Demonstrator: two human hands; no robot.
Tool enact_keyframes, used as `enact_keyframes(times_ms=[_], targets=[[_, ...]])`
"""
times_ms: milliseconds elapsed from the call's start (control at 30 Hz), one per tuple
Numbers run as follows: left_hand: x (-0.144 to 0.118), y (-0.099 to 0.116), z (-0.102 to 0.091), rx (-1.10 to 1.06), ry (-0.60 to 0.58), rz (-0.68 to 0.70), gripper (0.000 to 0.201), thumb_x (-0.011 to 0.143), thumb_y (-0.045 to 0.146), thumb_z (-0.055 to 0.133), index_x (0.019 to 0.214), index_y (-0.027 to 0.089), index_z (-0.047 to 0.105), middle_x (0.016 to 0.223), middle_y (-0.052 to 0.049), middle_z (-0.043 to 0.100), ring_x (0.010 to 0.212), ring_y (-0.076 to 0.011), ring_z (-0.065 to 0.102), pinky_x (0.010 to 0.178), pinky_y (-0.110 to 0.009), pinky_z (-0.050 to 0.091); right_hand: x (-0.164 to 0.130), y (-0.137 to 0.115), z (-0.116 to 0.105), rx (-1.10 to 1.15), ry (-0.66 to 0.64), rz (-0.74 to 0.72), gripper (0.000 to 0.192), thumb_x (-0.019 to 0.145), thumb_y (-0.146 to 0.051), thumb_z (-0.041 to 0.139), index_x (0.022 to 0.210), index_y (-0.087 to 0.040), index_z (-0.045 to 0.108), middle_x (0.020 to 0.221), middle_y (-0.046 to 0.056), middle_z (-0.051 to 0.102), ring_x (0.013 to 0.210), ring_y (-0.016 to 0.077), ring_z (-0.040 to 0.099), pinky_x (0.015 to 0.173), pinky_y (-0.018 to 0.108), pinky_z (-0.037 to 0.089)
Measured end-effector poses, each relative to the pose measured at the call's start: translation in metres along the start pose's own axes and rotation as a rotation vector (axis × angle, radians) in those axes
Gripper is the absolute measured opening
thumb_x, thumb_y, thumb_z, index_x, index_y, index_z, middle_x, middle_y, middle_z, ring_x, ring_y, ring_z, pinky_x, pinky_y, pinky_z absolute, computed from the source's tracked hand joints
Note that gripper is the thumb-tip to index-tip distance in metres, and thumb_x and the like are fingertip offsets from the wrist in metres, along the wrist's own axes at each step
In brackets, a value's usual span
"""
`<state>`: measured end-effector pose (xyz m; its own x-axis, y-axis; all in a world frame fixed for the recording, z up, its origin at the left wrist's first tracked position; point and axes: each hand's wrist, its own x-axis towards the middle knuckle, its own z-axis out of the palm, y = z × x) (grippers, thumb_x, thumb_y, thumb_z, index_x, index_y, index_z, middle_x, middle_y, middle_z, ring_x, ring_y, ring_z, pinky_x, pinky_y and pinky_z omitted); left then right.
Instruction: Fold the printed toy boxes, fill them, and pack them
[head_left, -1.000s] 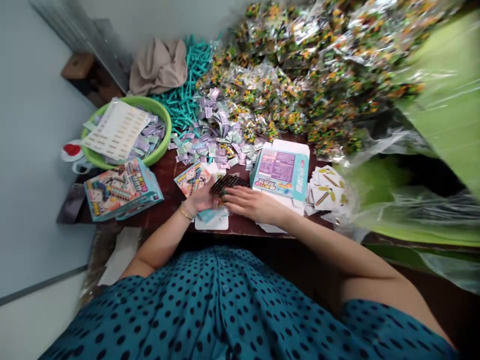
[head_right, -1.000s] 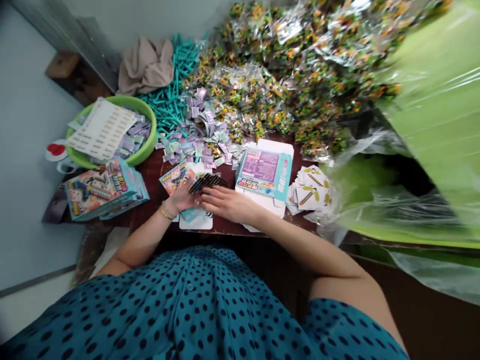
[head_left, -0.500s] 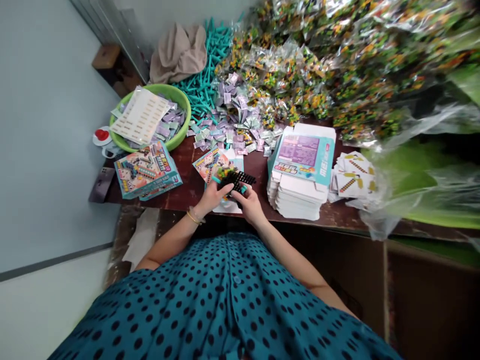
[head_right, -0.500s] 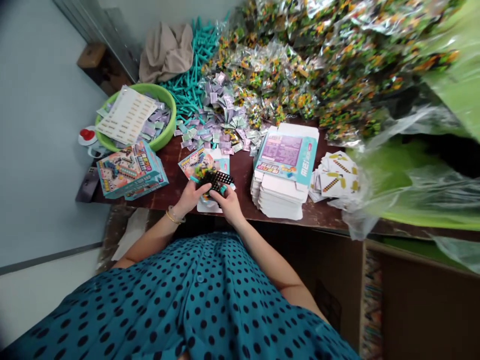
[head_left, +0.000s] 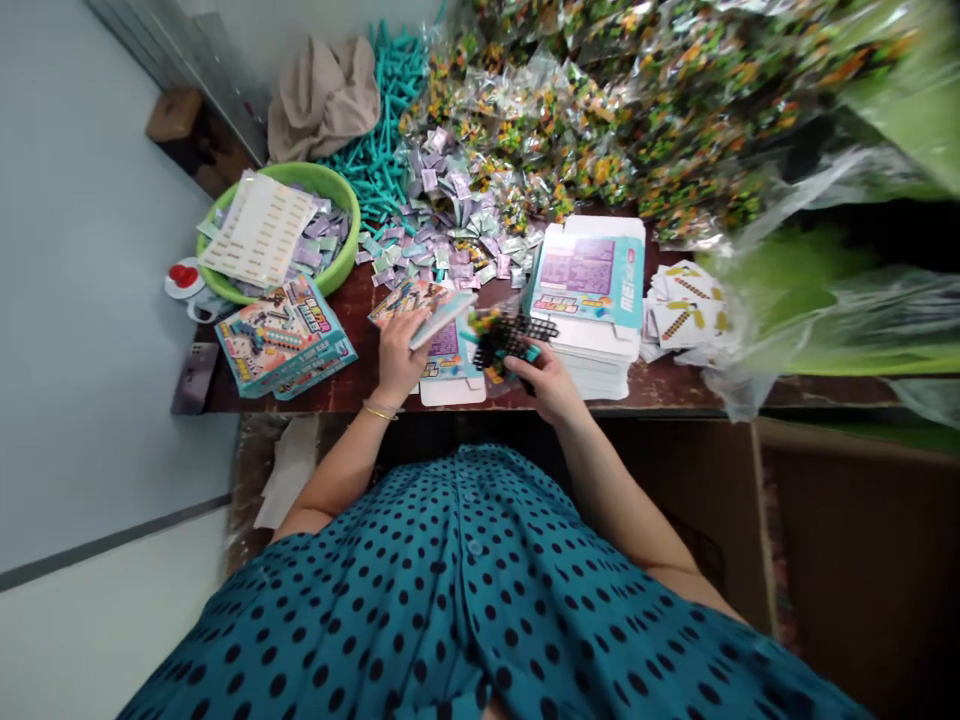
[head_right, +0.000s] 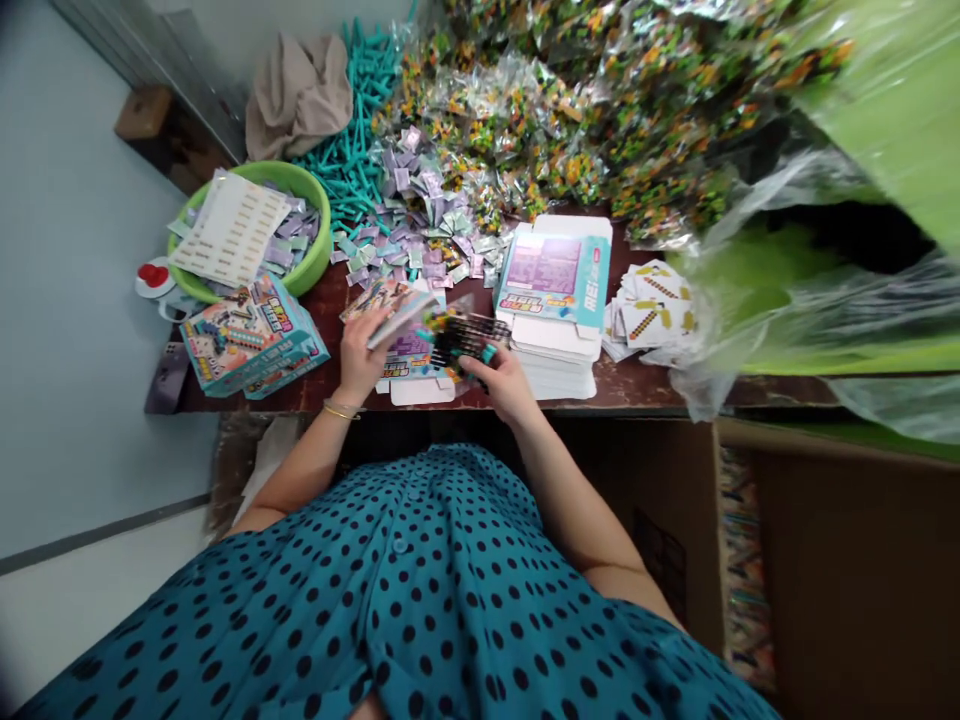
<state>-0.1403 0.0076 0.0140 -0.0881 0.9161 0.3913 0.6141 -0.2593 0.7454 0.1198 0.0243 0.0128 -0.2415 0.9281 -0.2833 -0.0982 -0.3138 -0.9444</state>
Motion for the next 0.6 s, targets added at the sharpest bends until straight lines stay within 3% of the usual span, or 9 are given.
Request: enact_keyframes(times_ms=[100, 167, 300, 433, 533, 600], targets=[[0.019, 0.01, -0.012, -0.017, 0.007, 0.041, 0.055, 0.102, 0.058, 0.045, 0.133, 0.02, 0.071, 0.13, -0.013, 0.067, 0.128, -0.0281, 0.058, 0.117, -0.042, 0.037, 0.026, -0.012, 0.03, 0.082, -0.13, 0.084, 0.055, 0.066, -0.044, 0.088, 0.112, -0.023, 0.066, 0.1, 0.002, 0.075, 0.087, 0.0204, 0.073, 0.071, 0.031, 0.062], [0.022, 0.011, -0.009, 0.018, -0.021, 0.06, 0.065, 0.102, 0.065, 0.038, 0.14, 0.02, 0.065, 0.135, -0.014, 0.063, 0.131, -0.028, 0.054, 0.118, -0.042, 0.034, 0.05, -0.021, 0.043, 0.096, -0.193, 0.12, 0.05, 0.064, -0.037, 0.091, 0.103, -0.02, 0.066, 0.089, 0.002, 0.073, 0.078, 0.0178, 0.071, 0.063, 0.028, 0.062], [0.009, 0.005, 0.013, 0.094, -0.026, 0.031, 0.071, 0.102, 0.067, 0.033, 0.146, 0.019, 0.06, 0.146, -0.017, 0.055, 0.141, -0.0296, 0.044, 0.124, -0.045, 0.023, 0.089, -0.032, 0.054, -0.061, -0.256, 0.231, 0.036, 0.063, -0.023, 0.094, 0.082, -0.016, 0.065, 0.074, 0.003, 0.071, 0.063, 0.0159, 0.068, 0.052, 0.027, 0.06], [-0.005, 0.003, 0.031, 0.046, -0.146, 0.002, 0.065, 0.102, 0.062, 0.038, 0.141, 0.018, 0.065, 0.144, -0.017, 0.059, 0.142, -0.0305, 0.044, 0.125, -0.046, 0.02, 0.106, -0.035, 0.061, -0.161, -0.316, 0.378, 0.024, 0.07, -0.018, 0.088, 0.074, -0.014, 0.065, 0.063, 0.004, 0.068, 0.053, 0.0167, 0.064, 0.052, 0.032, 0.061], [-0.005, 0.008, 0.026, -0.057, -0.152, -0.05, 0.057, 0.102, 0.058, 0.045, 0.139, 0.021, 0.066, 0.145, -0.015, 0.06, 0.143, -0.0285, 0.045, 0.126, -0.045, 0.019, 0.1, -0.04, 0.062, -0.129, -0.334, 0.341, 0.02, 0.077, -0.021, 0.081, 0.09, -0.012, 0.069, 0.075, 0.008, 0.072, 0.061, 0.0179, 0.068, 0.062, 0.034, 0.064], [-0.001, 0.013, 0.017, -0.123, -0.095, -0.109, 0.052, 0.101, 0.055, 0.05, 0.137, 0.022, 0.067, 0.147, -0.013, 0.06, 0.144, -0.0272, 0.044, 0.127, -0.044, 0.018, 0.086, -0.041, 0.064, -0.139, -0.271, 0.142, 0.032, 0.088, -0.029, 0.073, 0.116, -0.014, 0.067, 0.102, 0.012, 0.074, 0.079, 0.02, 0.072, 0.074, 0.037, 0.065]])
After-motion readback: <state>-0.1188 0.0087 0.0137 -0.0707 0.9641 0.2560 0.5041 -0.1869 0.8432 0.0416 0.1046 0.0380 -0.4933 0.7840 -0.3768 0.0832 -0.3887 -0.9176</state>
